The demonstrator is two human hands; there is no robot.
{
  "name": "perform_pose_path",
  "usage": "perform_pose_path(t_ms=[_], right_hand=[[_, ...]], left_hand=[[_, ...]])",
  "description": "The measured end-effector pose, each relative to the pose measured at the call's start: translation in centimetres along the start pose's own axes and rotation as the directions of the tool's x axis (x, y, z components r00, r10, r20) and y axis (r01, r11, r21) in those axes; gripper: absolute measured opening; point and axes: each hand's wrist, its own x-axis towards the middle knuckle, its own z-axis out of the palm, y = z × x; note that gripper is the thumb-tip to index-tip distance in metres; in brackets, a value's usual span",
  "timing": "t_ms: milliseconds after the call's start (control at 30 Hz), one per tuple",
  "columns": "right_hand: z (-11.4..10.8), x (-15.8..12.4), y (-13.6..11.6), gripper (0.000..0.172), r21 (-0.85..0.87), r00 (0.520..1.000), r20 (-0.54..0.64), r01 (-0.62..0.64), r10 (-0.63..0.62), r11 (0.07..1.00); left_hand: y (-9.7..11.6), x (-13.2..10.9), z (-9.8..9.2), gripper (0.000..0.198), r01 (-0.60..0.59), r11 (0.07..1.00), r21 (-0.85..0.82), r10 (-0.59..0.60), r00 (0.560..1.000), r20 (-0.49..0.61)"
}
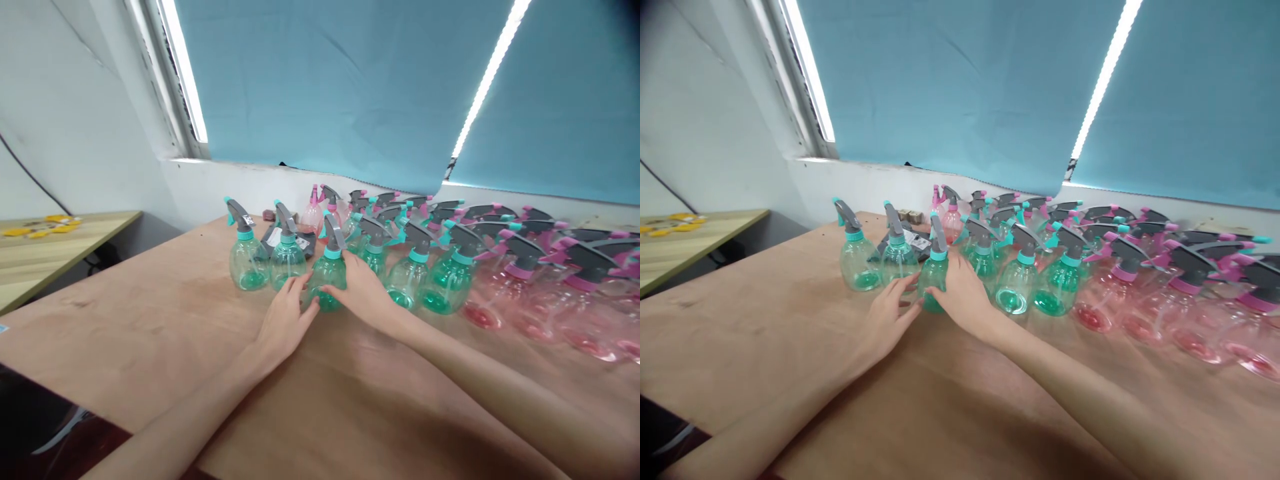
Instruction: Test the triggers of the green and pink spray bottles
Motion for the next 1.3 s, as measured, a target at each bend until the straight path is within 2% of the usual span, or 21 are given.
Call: perform_pose_path(t_ms=[300,467,600,700,800,900,1067,1300], right_hand=[[0.2,0.2,-0.5,0.073,-0.087,1.0,-0.003,-0.029,0.029,0.996],[0.3,0.6,-1.0,0.059,-0.159,0.997,-0.026,-0.077,0.073,0.984],[0.4,0.8,-1.7,0.052,-0.24,0.99,-0.076,-0.136,0.121,0.961],[0.6,1.1,-2.0,0.058,-0.268,0.984,-0.105,-0.167,0.143,0.949],[0.9,1.5,-2.3,0.063,-0.272,0.977,-0.081,-0.21,0.195,0.939],[1.1,1.9,-2.4,0.068,-0.283,0.972,-0.063,-0.233,0.224,0.93],[1.4,2.3,-2.6,0.072,-0.283,0.973,-0.084,-0.232,0.217,0.931],[1.8,2.5,-2.4,0.074,-0.269,0.975,-0.099,-0.216,0.197,0.939]], left_hand=[[0.0,0.0,0.1,0.049,0.02,1.0,-0.01,-0.02,1.0,0.002],[-0.2,0.1,0.0,0.043,-0.003,1.0,-0.002,0.003,0.999,-0.037],[-0.2,0.6,-0.8,0.027,-0.016,1.0,0.002,0.016,0.989,-0.144],[-0.3,1.1,-2.0,0.022,0.018,0.999,0.031,-0.008,0.961,-0.277],[-0.8,1.9,-2.9,0.026,0.049,0.996,0.078,-0.015,0.922,-0.387],[-1.1,3.0,-3.3,0.038,0.074,0.985,0.157,0.003,0.897,-0.441],[-0.4,5.6,-3.3,0.053,0.117,0.942,0.314,0.031,0.903,-0.429],[0.1,8.2,-2.9,0.044,0.192,0.904,0.381,-0.051,0.935,-0.351]])
